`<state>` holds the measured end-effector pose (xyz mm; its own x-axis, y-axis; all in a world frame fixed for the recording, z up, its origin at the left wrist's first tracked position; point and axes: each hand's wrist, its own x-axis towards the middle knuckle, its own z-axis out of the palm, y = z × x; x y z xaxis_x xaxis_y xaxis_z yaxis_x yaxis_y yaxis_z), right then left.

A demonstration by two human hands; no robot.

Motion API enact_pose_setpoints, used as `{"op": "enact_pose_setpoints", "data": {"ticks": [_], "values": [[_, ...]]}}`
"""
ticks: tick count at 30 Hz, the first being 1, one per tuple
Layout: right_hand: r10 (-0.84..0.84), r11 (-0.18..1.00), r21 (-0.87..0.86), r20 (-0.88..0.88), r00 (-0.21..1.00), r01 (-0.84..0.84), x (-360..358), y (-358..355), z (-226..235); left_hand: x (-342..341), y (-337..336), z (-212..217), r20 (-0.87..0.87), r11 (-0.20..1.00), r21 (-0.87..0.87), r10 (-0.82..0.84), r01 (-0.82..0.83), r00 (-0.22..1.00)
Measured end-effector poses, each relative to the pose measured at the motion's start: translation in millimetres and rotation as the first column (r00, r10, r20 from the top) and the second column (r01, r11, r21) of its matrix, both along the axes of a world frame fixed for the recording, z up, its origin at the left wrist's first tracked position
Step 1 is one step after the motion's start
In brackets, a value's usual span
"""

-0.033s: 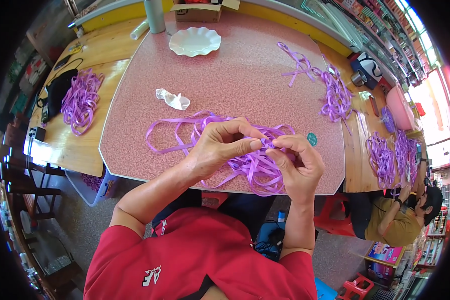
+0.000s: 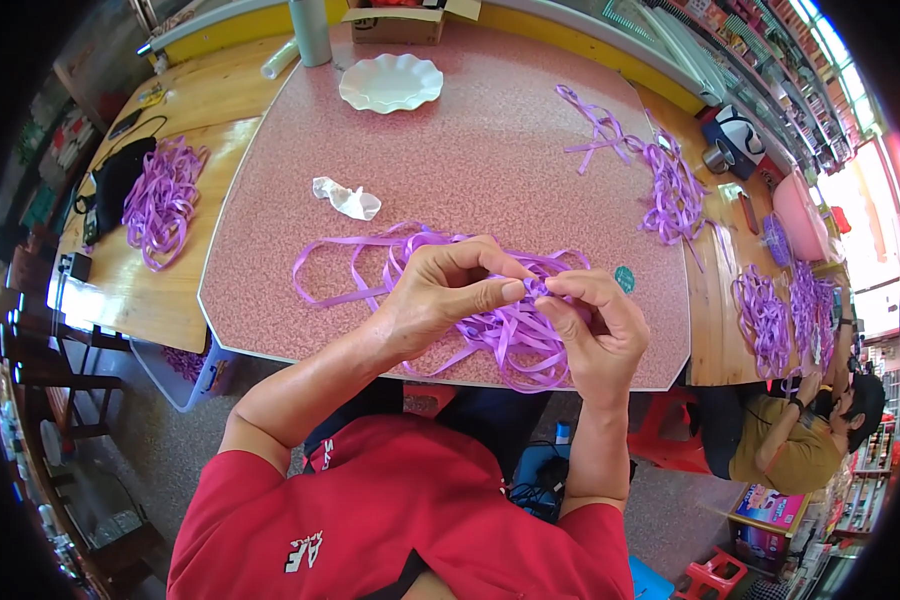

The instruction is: Tying and knotting long purple plastic ribbons at a workbench.

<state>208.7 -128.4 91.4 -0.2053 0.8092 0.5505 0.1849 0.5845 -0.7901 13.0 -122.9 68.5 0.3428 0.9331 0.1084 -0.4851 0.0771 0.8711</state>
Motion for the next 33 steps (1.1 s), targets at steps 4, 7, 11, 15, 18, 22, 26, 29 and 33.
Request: {"op": "enact_pose_setpoints", "data": {"ticks": [4, 7, 11, 15, 18, 22, 26, 29, 33], "values": [[0.019, 1.0, 0.019, -0.036, 0.999, -0.019, -1, 1, -2, -2, 2, -8, -0.073, 0.995, 0.099, 0.016, -0.009, 0.997], [0.031, 0.996, -0.08, -0.1, 0.995, -0.039, 0, -1, -4, 0, 2, -6, -0.107, 0.989, 0.149, 0.039, -0.022, 0.994], [0.029, 0.97, -0.236, -0.157, 0.987, -0.066, 1, -6, -2, 1, 2, -7, -0.122, 0.99, 0.143, 0.029, -0.011, 0.992], [0.044, 0.965, -0.249, -0.156, 0.987, -0.083, 1, -6, 4, -1, 2, -5, -0.113, 0.993, 0.12, 0.013, 0.001, 0.993], [0.059, 0.96, -0.264, -0.131, 0.99, -0.092, 3, -7, 9, -2, 2, -1, -0.122, 0.993, 0.114, -0.012, 0.026, 0.993], [0.074, 0.97, -0.225, -0.067, 0.995, -0.087, 3, -6, 13, -5, 2, 1, -0.163, 0.992, 0.124, -0.013, 0.034, 0.987], [0.019, 1.0, -0.006, 0.105, 0.994, -0.018, 2, -3, 14, -2, 1, 1, -0.154, 0.994, 0.108, 0.001, 0.016, 0.988], [-0.003, 1.0, 0.011, 0.16, 0.987, 0.001, 2, -6, 18, -1, -1, 3, -0.156, 0.995, 0.1, 0.006, 0.01, 0.988], [-0.033, 0.996, 0.091, 0.204, 0.978, 0.015, 0, -9, 21, 2, -4, 2, -0.158, 0.988, 0.149, 0.057, -0.033, 0.986]]}}
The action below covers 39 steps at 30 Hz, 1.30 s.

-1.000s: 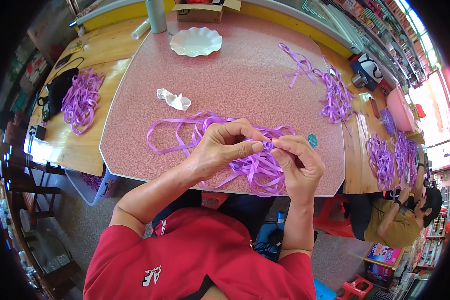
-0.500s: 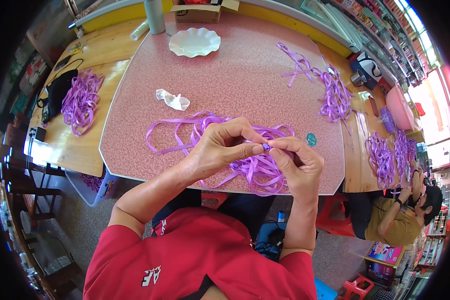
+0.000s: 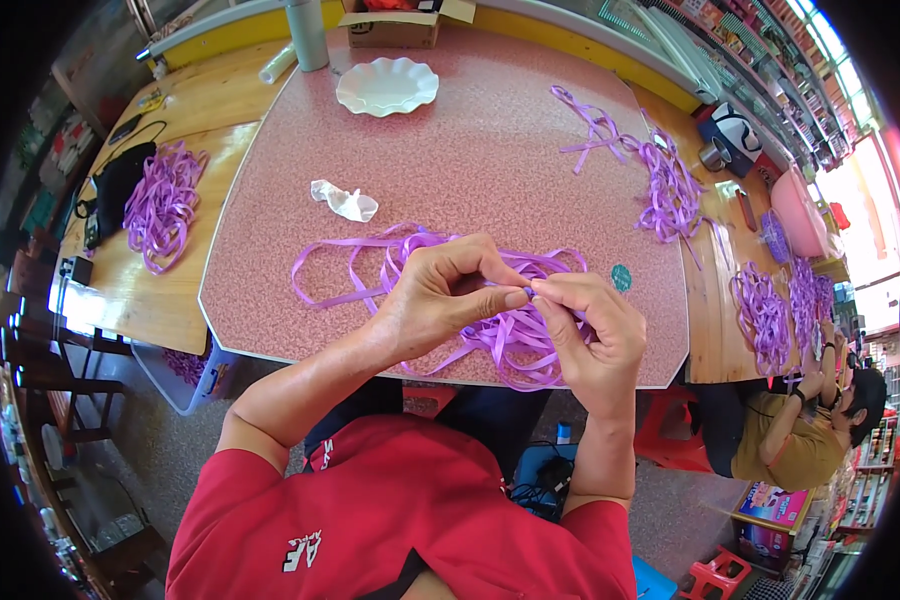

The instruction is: Tying and knotting long purple plastic ribbons at a workbench.

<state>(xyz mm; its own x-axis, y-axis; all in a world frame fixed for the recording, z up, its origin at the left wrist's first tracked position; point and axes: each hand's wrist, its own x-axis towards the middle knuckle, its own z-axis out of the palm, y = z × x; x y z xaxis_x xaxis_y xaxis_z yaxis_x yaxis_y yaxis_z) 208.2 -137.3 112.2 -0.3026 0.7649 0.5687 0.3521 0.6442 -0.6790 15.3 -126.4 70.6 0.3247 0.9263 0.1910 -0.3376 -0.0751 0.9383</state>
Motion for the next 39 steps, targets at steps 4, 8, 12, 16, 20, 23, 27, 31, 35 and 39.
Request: {"op": "enact_pose_setpoints", "data": {"ticks": [4, 8, 12, 16, 20, 23, 27, 31, 35, 39], "values": [[-0.054, 0.992, 0.114, -0.009, 0.998, 0.055, -6, -1, -4, 4, -4, 1, -0.078, 0.984, 0.139, 0.122, -0.111, 0.989], [-0.049, 0.999, -0.03, -0.165, 0.985, 0.045, -6, -6, -13, 8, -8, 2, -0.109, 0.928, 0.309, 0.253, -0.209, 0.961], [-0.044, 0.973, -0.227, -0.36, 0.932, -0.042, -13, -8, -19, 8, -4, -3, -0.18, 0.777, 0.571, 0.434, -0.266, 0.883], [-0.059, 0.941, -0.322, -0.451, 0.891, -0.101, -13, -2, -30, 5, 2, -2, -0.214, 0.767, 0.593, 0.443, -0.245, 0.87], [-0.069, 0.905, -0.394, -0.511, 0.857, -0.162, -7, -3, -33, 7, -1, 1, -0.111, 0.921, 0.338, 0.245, -0.195, 0.963], [-0.101, 0.899, -0.419, -0.477, 0.873, -0.125, -12, -8, -26, 6, 0, -12, 0.024, 0.969, 0.205, 0.137, -0.139, 0.99], [-0.056, 0.934, -0.342, -0.423, 0.905, -0.103, -10, -9, -29, 5, -1, -20, 0.044, 0.971, 0.197, 0.132, -0.139, 0.99], [-0.014, 0.977, -0.208, -0.302, 0.953, -0.052, -2, -4, -32, 6, 0, -19, 0.064, 0.969, 0.208, 0.12, -0.131, 0.991], [0.013, 0.989, -0.135, -0.267, 0.963, -0.051, -4, -2, -36, 7, 0, -20, 0.057, 0.964, 0.227, 0.13, -0.14, 0.99], [0.011, 0.973, -0.21, -0.376, 0.926, -0.097, -5, -2, -35, 15, 1, -21, 0.122, 0.979, 0.157, 0.109, -0.128, 0.987]]}}
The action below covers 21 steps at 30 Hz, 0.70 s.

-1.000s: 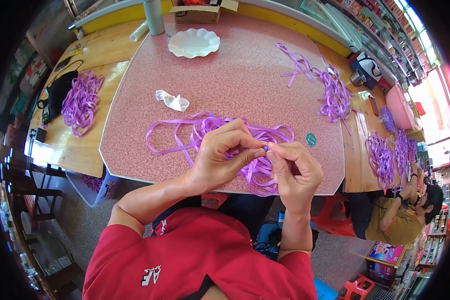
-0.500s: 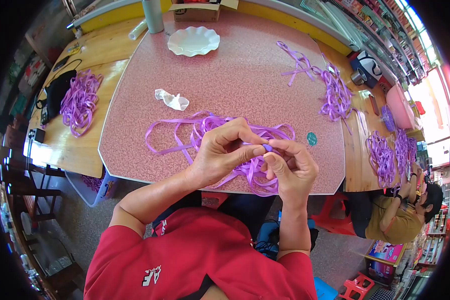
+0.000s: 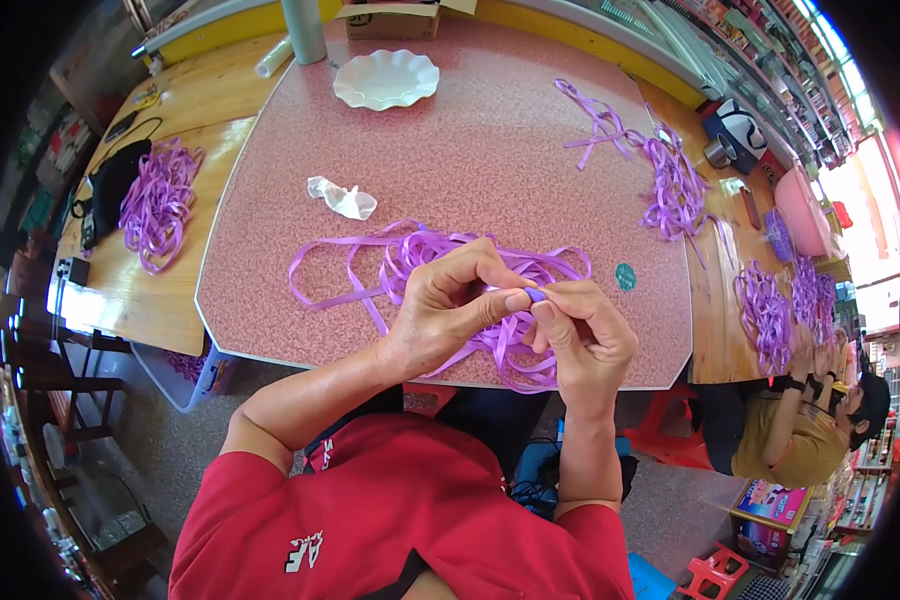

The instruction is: Tying and knotting long purple plastic ribbons at a workbench.

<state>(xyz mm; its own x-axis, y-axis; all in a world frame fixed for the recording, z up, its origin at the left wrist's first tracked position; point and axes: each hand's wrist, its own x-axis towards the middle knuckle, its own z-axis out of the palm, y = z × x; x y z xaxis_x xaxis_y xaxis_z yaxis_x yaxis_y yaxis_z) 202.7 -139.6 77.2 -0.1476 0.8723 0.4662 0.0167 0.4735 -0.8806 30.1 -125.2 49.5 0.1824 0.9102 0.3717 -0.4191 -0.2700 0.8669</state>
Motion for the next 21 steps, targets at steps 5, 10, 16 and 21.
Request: {"op": "enact_pose_setpoints", "data": {"ticks": [5, 10, 16, 21], "values": [[0.05, 0.981, -0.195, 0.222, 0.974, -0.005, 14, 19, -6, -1, 12, -15, -0.08, 0.994, -0.107, -0.001, -0.008, 0.997], [-0.106, 0.975, -0.153, 0.303, 0.947, 0.158, 59, 81, -34, -27, 33, -30, -0.726, 0.971, 0.214, 0.234, -0.112, 0.647], [-0.668, 0.681, 0.243, 0.592, 0.451, 0.69, 212, 187, -85, -24, 29, -29, -0.743, 0.939, 0.332, 0.315, -0.084, 0.59], [-0.581, 0.639, 0.445, 0.814, 0.016, 0.627, 249, 205, -110, -23, 28, -23, -0.724, 0.937, 0.337, 0.323, -0.096, 0.609]]}}
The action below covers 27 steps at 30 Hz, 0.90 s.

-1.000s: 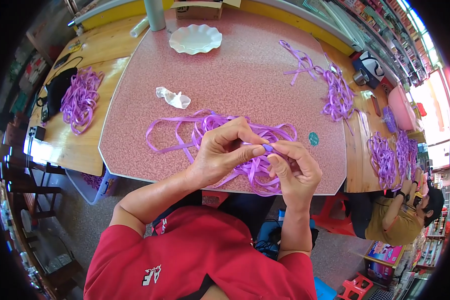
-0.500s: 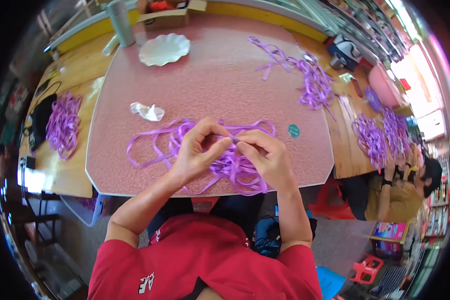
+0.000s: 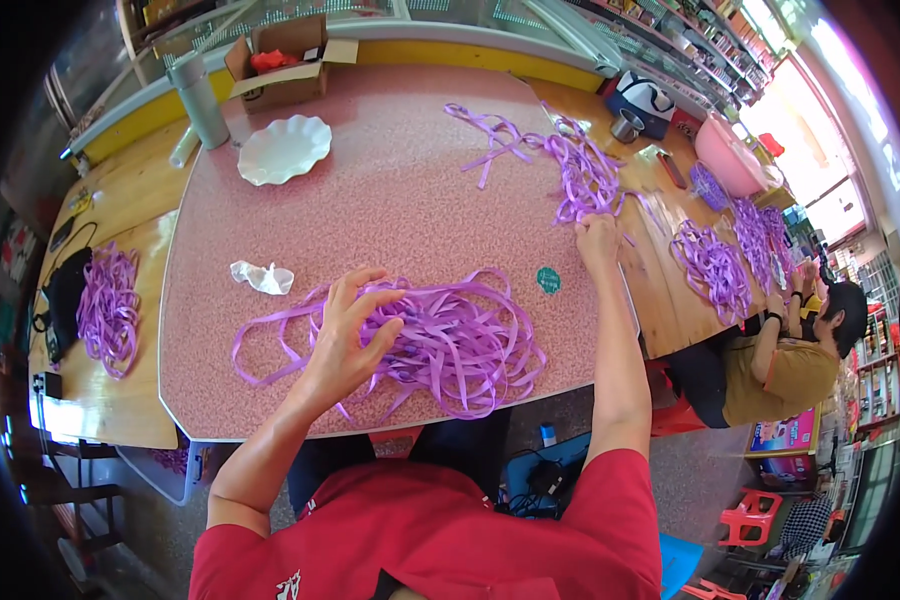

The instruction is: Tying and knotting long purple plastic ribbons at a workbench.

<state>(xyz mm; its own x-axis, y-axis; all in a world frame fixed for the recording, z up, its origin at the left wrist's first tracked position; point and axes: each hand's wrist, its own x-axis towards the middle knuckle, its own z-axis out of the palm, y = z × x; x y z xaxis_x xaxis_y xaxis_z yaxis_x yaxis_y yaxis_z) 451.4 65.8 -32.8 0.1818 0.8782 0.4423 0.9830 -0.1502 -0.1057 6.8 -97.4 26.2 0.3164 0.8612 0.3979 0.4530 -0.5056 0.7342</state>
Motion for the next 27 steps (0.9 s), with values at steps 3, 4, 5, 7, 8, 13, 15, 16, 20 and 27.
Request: {"op": "enact_pose_setpoints", "data": {"ticks": [3, 4, 5, 7, 8, 13, 15, 16, 20, 27], "values": [[0.228, 0.957, 0.21, -0.108, 0.968, -0.202, -39, 0, 24, -2, -1, 5, 0.002, 0.998, -0.003, 0.056, -0.056, 0.998], [0.296, 0.941, 0.276, -0.39, 0.872, -0.196, -60, -4, 37, -2, 1, 5, 0.027, 0.999, -0.016, 0.034, -0.033, 0.999], [0.354, 0.927, 0.336, -0.63, 0.691, -0.168, -80, -10, 50, -3, 3, 5, 0.051, 1.0, -0.028, 0.011, -0.01, 0.999], [0.436, 0.897, 0.366, -0.817, 0.377, -0.247, -122, -32, 73, 0, 8, 6, 0.068, 0.998, -0.05, -0.036, 0.039, 0.997], [0.442, 0.856, 0.417, -0.897, 0.013, -0.304, -142, -45, 81, 3, 10, 7, 0.086, 0.993, -0.071, -0.085, 0.091, 0.993], [0.223, 0.788, 0.482, -0.803, -0.553, -0.382, -216, -97, 84, 35, 24, 2, 0.215, 0.998, -0.012, -0.058, 0.062, 0.975], [0.163, 0.79, 0.492, -0.744, -0.648, -0.366, -233, -109, 83, 34, 31, -4, 0.228, 0.999, 0.033, -0.002, -0.006, 0.974], [0.147, 0.79, 0.499, -0.718, -0.681, -0.356, -238, -113, 85, 32, 36, -6, 0.294, 0.977, -0.171, -0.069, 0.123, 0.953], [0.231, 0.789, 0.55, -0.681, -0.695, -0.276, -222, -108, 85, 16, 35, -4, 0.404, 0.87, -0.42, -0.075, 0.258, 0.912], [0.384, 0.779, 0.607, -0.659, -0.647, -0.157, -181, -104, 88, -22, 36, 4, 0.295, 0.869, -0.444, -0.087, 0.217, 0.952]]}}
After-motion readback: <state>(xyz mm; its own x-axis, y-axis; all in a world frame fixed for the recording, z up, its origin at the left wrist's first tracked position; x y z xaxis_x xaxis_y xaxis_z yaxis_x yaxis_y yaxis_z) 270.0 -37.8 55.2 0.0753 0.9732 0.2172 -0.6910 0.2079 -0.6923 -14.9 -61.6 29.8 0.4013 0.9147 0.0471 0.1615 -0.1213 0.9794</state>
